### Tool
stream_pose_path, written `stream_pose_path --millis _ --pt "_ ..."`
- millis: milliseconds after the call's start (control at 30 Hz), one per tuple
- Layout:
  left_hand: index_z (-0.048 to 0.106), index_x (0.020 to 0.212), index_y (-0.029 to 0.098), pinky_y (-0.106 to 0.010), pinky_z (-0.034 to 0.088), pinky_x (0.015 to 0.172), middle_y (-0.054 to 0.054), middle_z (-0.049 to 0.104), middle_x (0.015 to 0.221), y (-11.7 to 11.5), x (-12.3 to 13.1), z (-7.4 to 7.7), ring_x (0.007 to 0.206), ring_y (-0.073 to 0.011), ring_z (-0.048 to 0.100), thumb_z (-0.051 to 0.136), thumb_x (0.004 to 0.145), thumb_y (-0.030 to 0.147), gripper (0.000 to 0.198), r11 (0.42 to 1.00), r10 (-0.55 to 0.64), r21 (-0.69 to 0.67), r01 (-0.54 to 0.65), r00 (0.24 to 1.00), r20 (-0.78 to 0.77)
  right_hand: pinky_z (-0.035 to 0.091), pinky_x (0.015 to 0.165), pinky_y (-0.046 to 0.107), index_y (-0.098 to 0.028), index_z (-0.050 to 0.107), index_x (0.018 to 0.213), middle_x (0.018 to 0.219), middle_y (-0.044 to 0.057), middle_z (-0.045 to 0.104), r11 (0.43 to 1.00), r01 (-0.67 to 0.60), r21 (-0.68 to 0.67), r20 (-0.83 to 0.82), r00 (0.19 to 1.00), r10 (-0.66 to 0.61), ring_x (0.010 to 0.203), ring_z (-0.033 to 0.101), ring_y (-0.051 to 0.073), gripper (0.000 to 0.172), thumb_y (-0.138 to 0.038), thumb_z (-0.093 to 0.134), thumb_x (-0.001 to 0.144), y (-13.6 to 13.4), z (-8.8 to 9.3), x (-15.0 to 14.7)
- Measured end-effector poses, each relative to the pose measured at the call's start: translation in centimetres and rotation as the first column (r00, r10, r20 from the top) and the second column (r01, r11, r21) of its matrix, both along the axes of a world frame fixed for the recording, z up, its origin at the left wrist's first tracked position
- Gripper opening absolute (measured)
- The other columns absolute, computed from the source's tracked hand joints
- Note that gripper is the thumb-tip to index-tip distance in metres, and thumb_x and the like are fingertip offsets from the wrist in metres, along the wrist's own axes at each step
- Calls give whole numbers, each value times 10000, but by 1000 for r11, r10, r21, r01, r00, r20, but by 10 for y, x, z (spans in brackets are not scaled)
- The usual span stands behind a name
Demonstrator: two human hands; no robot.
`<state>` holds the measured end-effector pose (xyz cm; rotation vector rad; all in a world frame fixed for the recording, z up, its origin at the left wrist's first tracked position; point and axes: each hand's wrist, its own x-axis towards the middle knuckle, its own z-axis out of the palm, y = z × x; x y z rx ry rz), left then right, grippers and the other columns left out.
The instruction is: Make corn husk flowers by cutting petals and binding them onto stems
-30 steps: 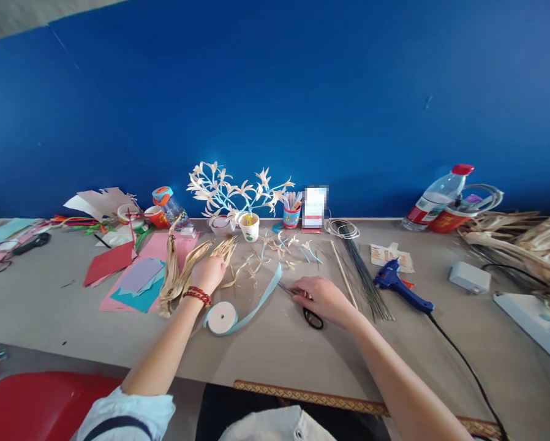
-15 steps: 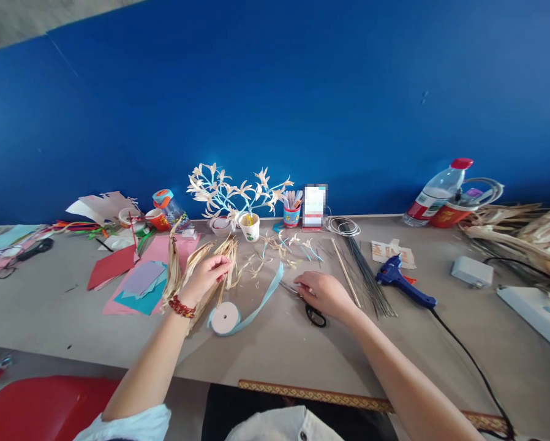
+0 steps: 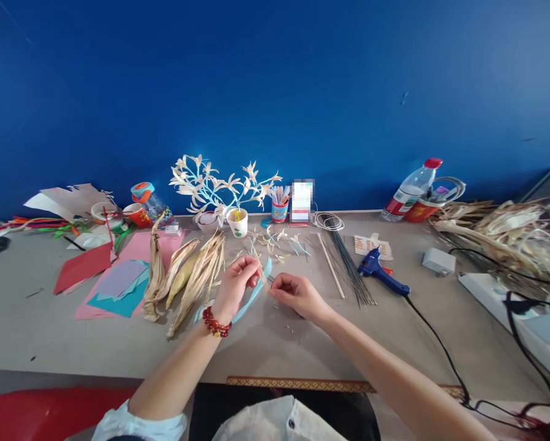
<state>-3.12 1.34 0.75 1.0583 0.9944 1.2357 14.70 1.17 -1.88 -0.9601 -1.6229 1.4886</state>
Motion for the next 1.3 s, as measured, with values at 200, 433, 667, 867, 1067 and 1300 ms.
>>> stream_pose_path --millis 200,433,667,867,1067,1300 --pt "604 873 179 -226 419 616 0 601 761 -2 5 -5 573 -81 472 606 894 457 279 997 2 79 -9 996 87 394 562 229 -176 586 770 695 -20 572 995 76 -57 -134 988 -83 598 504 112 124 -274 660 755 0 -10 -5" --pt "629 821 177 -217 406 628 33 538 671 -10 11 -22 621 -91 488 671 866 352 185 996 -56 66 64 992 -116 380 572 235 -181 584 756 701 -4 598 974 200 102 -13 980 -200 635 517 129 114 -262 655 791 -1 -8 0" --pt "638 733 158 -275 476 710 -11 545 789 -8 14 -28 703 -125 539 653 881 334 230 977 -197 96 189 978 74 453 623 258 -183 602 824 759 27 627 960 -92 -263 -352 936 -7 656 558 139 361 -539 620 880 -4 -4 3" --pt "668 1038 210 -315 528 713 -35 620 934 -13 14 -29 744 -159 601 639 888 374 224 969 -231 95 227 972 33 394 555 210 -189 554 794 680 -21 586 926 -98 -364 -398 915 -59 575 510 95 327 -434 770 794 -11 -1 3" --pt "632 940 185 -291 481 778 -35 595 864 -21 13 -20 808 -163 563 556 940 365 196 951 -99 263 162 966 -238 357 545 221 -180 558 781 653 -25 563 978 85 -191 -278 951 -137 566 479 101 344 -480 722 812 -15 -4 1" --pt "593 801 185 -267 472 701 -4 592 768 -10 8 -26 702 -136 575 571 925 309 177 966 -142 186 182 968 -207 321 554 238 -193 569 791 663 -18 557 989 27 148 287 955 -69 597 487 125 322 -471 515 943 -3 15 26"
